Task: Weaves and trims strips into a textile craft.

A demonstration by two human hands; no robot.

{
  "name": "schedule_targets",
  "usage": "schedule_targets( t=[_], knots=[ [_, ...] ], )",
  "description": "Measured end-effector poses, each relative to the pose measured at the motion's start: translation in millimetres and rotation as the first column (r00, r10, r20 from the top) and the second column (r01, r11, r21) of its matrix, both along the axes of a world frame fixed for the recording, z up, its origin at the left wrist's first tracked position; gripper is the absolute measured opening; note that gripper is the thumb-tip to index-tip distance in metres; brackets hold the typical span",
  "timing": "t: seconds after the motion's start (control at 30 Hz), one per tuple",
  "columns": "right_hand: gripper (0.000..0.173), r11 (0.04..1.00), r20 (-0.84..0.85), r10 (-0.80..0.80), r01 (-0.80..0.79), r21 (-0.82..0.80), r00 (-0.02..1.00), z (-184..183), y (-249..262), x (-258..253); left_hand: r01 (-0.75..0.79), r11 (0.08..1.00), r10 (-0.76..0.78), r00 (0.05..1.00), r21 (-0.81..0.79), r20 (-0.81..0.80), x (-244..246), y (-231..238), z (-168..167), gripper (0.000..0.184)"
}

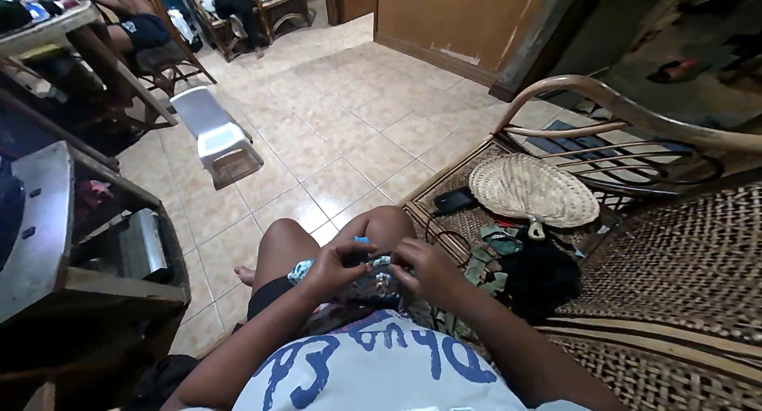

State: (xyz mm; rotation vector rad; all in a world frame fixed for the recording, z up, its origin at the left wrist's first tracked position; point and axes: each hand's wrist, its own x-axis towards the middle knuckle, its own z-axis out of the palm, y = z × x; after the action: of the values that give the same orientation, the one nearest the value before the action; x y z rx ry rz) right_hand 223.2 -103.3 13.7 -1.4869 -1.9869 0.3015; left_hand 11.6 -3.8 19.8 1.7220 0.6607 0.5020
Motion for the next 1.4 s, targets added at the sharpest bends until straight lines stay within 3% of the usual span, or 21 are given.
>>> schedule_targets(
  t=[0.17,0.37,0.5,0.6,0.87,1.1,1.2,1.27,1.33,1.4],
  knots=[
    [0.013,1.0,0.099,-0.002,0.004,-0.016,0.995,5.6,-2.8,14.3,0.012,1.0,-0.012,1.0,0.0,-0.027,-1.2,-0.7,1.0,0.036],
    [0.018,0.986,-0.098,0.095,-0.107,-0.128,0.991,10.9,-8.3,7.8,0.145,0.989,-0.141,0.974,0.01,-0.178,-1.0,7.0,9.1,0.064],
    [0.02,0.98,-0.156,0.087,-0.113,-0.165,0.984,9.7,-9.7,8.5,0.242,0.97,-0.232,0.952,0.029,-0.199,0.7,7.1,13.6,0.045],
    [0.021,0.981,-0.18,0.076,-0.106,-0.164,0.981,8.3,-10.3,10.7,0.196,0.979,-0.19,0.974,0.046,-0.124,3.7,4.5,12.3,0.026],
    [0.018,0.98,-0.407,-0.031,-0.053,-0.192,0.913,3.8,-10.5,12.6,0.086,0.996,-0.086,0.996,-0.029,-0.021,5.9,9.2,6.1,0.04],
    [0.016,0.975,-0.277,0.015,-0.076,-0.211,0.961,5.8,-11.4,26.0,0.062,0.99,-0.063,0.998,-0.124,-0.011,7.8,7.6,5.3,0.049],
    [0.015,0.938,-0.219,0.101,-0.166,-0.304,0.97,12.7,-12.0,29.1,0.054,0.982,-0.056,0.998,-0.181,-0.005,9.4,7.0,3.7,0.053],
    [0.016,0.929,-0.187,0.066,-0.128,-0.346,0.98,14.7,-10.9,29.3,0.05,0.979,-0.049,0.999,-0.2,0.012,10.1,6.4,3.4,0.053],
    [0.024,0.941,-0.163,-0.026,-0.031,-0.336,0.986,12.9,-8.5,30.9,0.07,0.981,-0.064,0.997,-0.181,0.039,8.3,8.6,4.9,0.052],
    [0.044,0.955,-0.15,-0.081,0.033,-0.295,0.985,6.5,-4.4,36.1,0.049,0.984,-0.042,0.998,-0.171,0.04,6.3,9.7,9.2,0.047]
  ],
)
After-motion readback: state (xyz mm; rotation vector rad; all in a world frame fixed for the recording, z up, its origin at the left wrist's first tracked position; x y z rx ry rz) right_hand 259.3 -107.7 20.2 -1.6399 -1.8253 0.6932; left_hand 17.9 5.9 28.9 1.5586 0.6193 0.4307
